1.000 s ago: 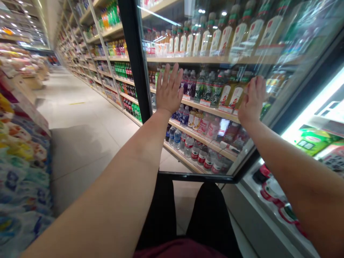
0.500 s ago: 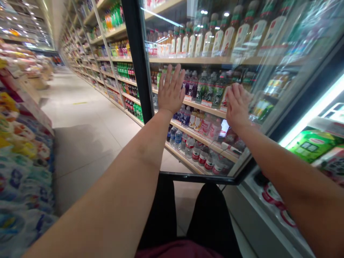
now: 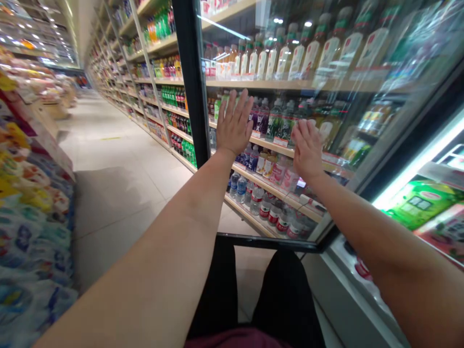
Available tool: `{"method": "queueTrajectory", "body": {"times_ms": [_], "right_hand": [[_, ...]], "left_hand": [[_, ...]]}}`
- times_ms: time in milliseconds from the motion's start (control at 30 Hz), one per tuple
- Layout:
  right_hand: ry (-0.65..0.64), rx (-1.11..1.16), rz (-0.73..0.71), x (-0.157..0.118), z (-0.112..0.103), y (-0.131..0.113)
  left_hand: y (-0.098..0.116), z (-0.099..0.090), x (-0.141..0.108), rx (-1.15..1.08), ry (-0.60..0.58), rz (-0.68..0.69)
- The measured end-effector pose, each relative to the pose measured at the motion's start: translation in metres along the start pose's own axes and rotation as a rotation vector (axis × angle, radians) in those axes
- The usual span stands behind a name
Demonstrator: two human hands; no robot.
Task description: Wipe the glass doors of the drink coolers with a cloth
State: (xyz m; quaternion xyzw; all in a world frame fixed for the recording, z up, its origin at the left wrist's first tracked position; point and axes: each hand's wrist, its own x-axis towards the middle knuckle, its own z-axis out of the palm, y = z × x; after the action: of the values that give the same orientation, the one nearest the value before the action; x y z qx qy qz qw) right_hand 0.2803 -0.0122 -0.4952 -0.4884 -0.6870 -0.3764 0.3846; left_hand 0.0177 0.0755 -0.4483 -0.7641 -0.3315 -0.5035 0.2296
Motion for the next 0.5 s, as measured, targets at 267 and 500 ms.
{"method": "queueTrajectory", "body": {"times_ms": [267, 500], "right_hand": [[-0.016, 0.015, 0.041, 0.011, 0.001, -0.018], [-0.08, 0.046, -0.017, 0.013, 0.0, -0.022]], "left_hand": [[0.008, -0.011, 0.0, -0.016, -0.033, -0.041], [0.008, -0.011, 0.0, -0.127, -0.048, -0.073]]}}
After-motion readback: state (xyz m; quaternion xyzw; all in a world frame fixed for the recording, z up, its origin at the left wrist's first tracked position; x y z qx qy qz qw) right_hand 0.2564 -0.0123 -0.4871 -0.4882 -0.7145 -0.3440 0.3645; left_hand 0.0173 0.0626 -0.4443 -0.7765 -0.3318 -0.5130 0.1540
